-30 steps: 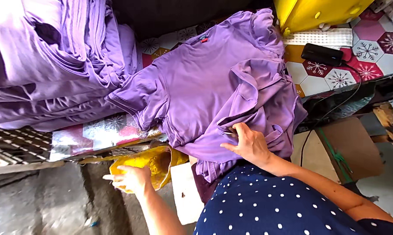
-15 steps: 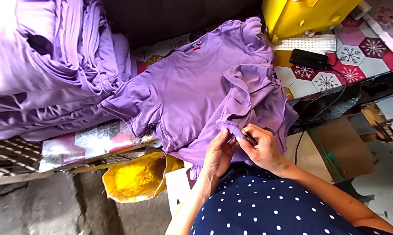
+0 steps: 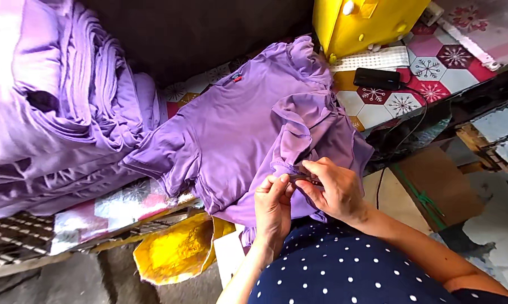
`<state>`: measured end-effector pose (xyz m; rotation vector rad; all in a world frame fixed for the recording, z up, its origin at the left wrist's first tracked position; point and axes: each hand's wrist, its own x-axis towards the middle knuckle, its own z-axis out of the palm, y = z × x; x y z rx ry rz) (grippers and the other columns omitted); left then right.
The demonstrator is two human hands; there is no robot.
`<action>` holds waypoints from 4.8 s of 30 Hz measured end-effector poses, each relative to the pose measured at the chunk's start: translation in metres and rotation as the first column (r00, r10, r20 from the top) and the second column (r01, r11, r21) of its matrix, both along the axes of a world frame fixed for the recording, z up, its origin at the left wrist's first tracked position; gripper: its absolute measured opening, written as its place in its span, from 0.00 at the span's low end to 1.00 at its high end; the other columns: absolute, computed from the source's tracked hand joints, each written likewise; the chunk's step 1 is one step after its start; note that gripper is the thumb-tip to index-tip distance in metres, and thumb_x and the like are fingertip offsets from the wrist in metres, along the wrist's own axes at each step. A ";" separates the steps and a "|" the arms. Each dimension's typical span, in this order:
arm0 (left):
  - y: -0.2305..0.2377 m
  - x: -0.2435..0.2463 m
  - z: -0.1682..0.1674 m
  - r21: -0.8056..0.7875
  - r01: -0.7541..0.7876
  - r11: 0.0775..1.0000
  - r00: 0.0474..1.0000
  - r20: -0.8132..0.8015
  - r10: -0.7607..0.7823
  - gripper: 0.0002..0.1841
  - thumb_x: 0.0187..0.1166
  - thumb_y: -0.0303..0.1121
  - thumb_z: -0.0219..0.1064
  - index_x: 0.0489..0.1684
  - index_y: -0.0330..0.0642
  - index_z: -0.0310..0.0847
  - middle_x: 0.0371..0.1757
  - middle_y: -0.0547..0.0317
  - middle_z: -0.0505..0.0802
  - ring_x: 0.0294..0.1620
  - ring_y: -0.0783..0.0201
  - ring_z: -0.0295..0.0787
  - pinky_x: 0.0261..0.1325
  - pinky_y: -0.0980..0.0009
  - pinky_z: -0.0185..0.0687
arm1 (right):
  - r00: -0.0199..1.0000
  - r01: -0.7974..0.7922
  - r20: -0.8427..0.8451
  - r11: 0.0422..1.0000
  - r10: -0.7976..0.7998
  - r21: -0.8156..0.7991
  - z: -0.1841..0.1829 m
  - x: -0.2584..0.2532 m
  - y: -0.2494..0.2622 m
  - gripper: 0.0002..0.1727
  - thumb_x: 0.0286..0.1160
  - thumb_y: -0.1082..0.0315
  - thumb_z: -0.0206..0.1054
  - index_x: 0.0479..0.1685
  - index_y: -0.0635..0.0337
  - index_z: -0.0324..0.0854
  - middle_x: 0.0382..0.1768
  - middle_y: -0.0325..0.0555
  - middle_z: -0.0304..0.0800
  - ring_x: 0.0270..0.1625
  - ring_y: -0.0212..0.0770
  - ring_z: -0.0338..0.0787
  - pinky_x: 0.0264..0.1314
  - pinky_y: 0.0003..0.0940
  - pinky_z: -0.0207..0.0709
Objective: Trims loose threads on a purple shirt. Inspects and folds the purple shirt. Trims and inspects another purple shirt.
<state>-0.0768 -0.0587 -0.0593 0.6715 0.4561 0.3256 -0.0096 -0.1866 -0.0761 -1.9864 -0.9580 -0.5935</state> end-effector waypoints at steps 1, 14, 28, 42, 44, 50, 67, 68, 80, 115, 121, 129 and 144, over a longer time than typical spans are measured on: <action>-0.002 0.001 0.000 -0.001 0.006 1.000 1.000 0.007 -0.006 0.12 0.77 0.18 0.61 0.23 0.36 0.84 0.28 0.51 0.94 0.31 0.66 0.94 0.45 0.71 0.92 | 1.000 0.017 0.009 1.000 -0.017 -0.006 -0.001 0.000 0.000 0.21 0.84 0.56 0.65 0.49 0.68 0.90 0.31 0.51 0.90 0.30 0.39 0.88 0.30 0.27 0.80; -0.026 0.021 0.005 -0.101 0.108 0.989 0.993 -0.038 -0.113 0.15 0.80 0.20 0.56 0.22 0.37 0.83 0.27 0.54 0.92 0.31 0.68 0.91 0.45 0.73 0.89 | 0.969 0.205 0.132 0.978 -0.208 0.040 -0.012 0.005 -0.021 0.14 0.80 0.63 0.70 0.44 0.67 0.92 0.33 0.52 0.93 0.33 0.38 0.91 0.34 0.25 0.81; -0.031 0.024 0.006 -0.044 0.070 0.997 0.995 -0.062 -0.073 0.15 0.81 0.17 0.55 0.23 0.36 0.82 0.27 0.51 0.93 0.30 0.66 0.94 0.43 0.72 0.92 | 0.991 0.128 -0.045 0.983 -0.124 0.128 -0.015 0.007 -0.025 0.14 0.80 0.64 0.69 0.44 0.69 0.91 0.30 0.50 0.92 0.32 0.35 0.90 0.34 0.23 0.81; -0.024 0.021 0.007 0.000 0.020 1.000 0.998 -0.053 -0.020 0.15 0.86 0.21 0.50 0.30 0.37 0.80 0.28 0.53 0.93 0.29 0.67 0.93 0.42 0.72 0.92 | 0.977 0.063 -0.212 0.969 -0.011 0.237 -0.019 0.008 -0.017 0.13 0.82 0.68 0.66 0.41 0.71 0.90 0.31 0.49 0.91 0.33 0.30 0.89 0.38 0.21 0.83; -0.019 0.021 0.008 0.009 -0.032 0.999 0.998 -0.056 0.032 0.17 0.89 0.23 0.46 0.31 0.40 0.78 0.26 0.57 0.92 0.27 0.69 0.91 0.41 0.74 0.91 | 0.934 0.098 -0.356 0.951 0.014 0.294 -0.018 0.012 -0.019 0.12 0.83 0.69 0.63 0.44 0.72 0.86 0.35 0.48 0.92 0.34 0.25 0.88 0.40 0.18 0.82; -0.002 0.013 0.003 0.074 -0.112 0.991 0.994 -0.010 0.113 0.17 0.90 0.24 0.41 0.34 0.42 0.75 0.24 0.61 0.89 0.24 0.71 0.89 0.36 0.75 0.90 | 0.750 0.248 -0.644 0.967 -0.150 0.064 -0.026 0.082 -0.029 0.24 0.87 0.56 0.62 0.65 0.72 0.78 0.49 0.58 0.90 0.47 0.44 0.90 0.52 0.43 0.84; 0.072 -0.055 -0.052 0.813 0.578 0.073 0.811 -0.582 0.067 0.07 0.67 0.29 0.61 0.29 0.37 0.83 0.21 0.58 0.87 0.22 0.64 0.85 0.29 0.62 0.82 | 0.746 0.121 -0.584 0.928 -0.320 -0.353 -0.035 0.236 0.035 0.28 0.71 0.53 0.79 0.65 0.64 0.86 0.64 0.65 0.85 0.66 0.65 0.85 0.67 0.68 0.76; 0.074 -0.055 -0.049 0.756 0.654 -0.014 0.755 -0.651 0.075 0.09 0.71 0.29 0.61 0.36 0.35 0.87 0.28 0.52 0.92 0.27 0.56 0.90 0.35 0.52 0.85 | 0.769 0.024 -0.568 0.902 -0.293 -0.431 -0.037 0.237 0.039 0.26 0.73 0.56 0.77 0.65 0.63 0.85 0.65 0.65 0.85 0.67 0.65 0.85 0.67 0.69 0.76; 0.057 0.096 -0.031 0.957 0.246 0.152 0.919 -0.181 -0.349 0.13 0.82 0.30 0.66 0.59 0.34 0.85 0.55 0.53 0.94 0.51 0.69 0.92 0.58 0.67 0.90 | 0.916 -0.400 -0.084 0.895 0.392 -0.195 -0.055 0.076 -0.032 0.10 0.75 0.75 0.63 0.39 0.55 0.92 0.45 0.50 0.96 0.34 0.47 0.95 0.28 0.44 0.86; 0.001 0.096 -0.025 0.887 0.213 0.409 0.903 -0.019 -0.430 0.05 0.74 0.21 0.67 0.33 0.41 0.81 0.45 0.64 0.96 0.41 0.75 0.91 0.45 0.76 0.88 | 0.475 0.291 -0.816 0.816 0.331 0.500 -0.020 0.059 -0.066 0.11 0.82 0.72 0.55 0.34 0.52 0.82 0.15 0.23 0.74 0.13 0.15 0.64 0.17 0.13 0.60; 0.000 0.090 -0.051 0.579 0.498 0.645 0.865 -0.285 -0.413 0.09 0.77 0.17 0.67 0.39 0.42 0.74 0.26 0.63 0.91 0.27 0.73 0.87 0.36 0.74 0.84 | 0.492 0.234 -0.868 0.971 -0.073 0.050 -0.054 0.079 -0.069 0.11 0.87 0.67 0.62 0.42 0.64 0.86 0.32 0.43 0.85 0.37 0.33 0.84 0.47 0.36 0.79; -0.014 0.077 -0.031 0.691 0.376 0.618 0.917 -0.181 -0.356 0.11 0.78 0.19 0.67 0.51 0.42 0.76 0.30 0.64 0.96 0.30 0.75 0.92 0.40 0.77 0.87 | 0.856 0.214 -0.503 0.967 -0.117 0.140 -0.019 0.044 -0.061 0.05 0.72 0.70 0.73 0.37 0.63 0.93 0.36 0.42 0.93 0.37 0.24 0.89 0.42 0.19 0.83; -0.016 0.079 -0.032 0.833 0.294 0.468 0.934 -0.146 -0.327 0.08 0.75 0.19 0.67 0.46 0.40 0.79 0.32 0.67 0.92 0.29 0.78 0.86 0.36 0.80 0.84 | 0.788 0.209 -0.615 0.946 -0.014 0.246 -0.031 0.055 -0.062 0.05 0.75 0.72 0.70 0.41 0.62 0.89 0.38 0.37 0.92 0.34 0.19 0.86 0.40 0.17 0.81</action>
